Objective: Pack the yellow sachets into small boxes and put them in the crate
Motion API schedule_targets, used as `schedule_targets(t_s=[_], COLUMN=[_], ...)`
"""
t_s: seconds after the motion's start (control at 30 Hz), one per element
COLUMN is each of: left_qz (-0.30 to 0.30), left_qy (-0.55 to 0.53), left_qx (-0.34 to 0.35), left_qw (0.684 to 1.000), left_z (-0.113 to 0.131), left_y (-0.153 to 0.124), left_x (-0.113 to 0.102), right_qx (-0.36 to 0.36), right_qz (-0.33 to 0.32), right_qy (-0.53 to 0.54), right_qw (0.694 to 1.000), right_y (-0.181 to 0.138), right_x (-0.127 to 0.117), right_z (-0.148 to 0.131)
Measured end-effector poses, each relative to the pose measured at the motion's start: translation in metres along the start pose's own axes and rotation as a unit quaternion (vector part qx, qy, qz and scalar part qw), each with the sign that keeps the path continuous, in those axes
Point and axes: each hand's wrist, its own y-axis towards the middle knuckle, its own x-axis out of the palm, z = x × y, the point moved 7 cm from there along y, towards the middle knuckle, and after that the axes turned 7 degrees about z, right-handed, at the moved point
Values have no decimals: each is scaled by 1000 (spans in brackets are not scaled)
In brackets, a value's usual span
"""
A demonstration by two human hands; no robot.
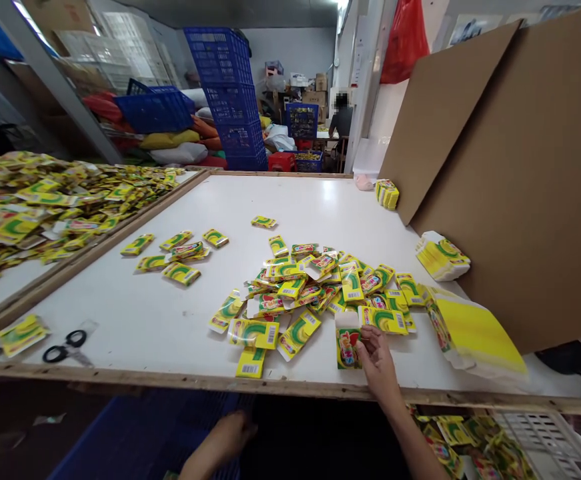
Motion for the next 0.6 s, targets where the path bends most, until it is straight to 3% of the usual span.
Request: schedule_targets(t_s=[0.07,0.1,0.17,0.23,0.3,0.4,0.6], left_qz=[-128,-131,-48,49,87,79,44], left_qy=[-18,-61,-150,-232,-299,-347,-290], left_qx=[62,103,151,169,191,224,252], left_qw=[990,984,976,957,931,907,922], left_z=[43,69,112,139,155,163,164], left_y=[-19,-24,-21,-8,8,26,36], left_x=[0,-4,-15,-13,2,25,29], right_qx=[0,1,3,1,-3,-6,-12], right_qz=[-10,-17,-38,-63,-90,-115,-111], right_qy=[30,38,38,26,11,-3,-36], right_qw=[1000,999,999,998,996,993,993], right_y=[-4,-6,-11,-15,-17,-17,-8], right_x=[5,8,14,18,20,18,11], right_z=[-3,-5,-7,-9,-11,-13,-15])
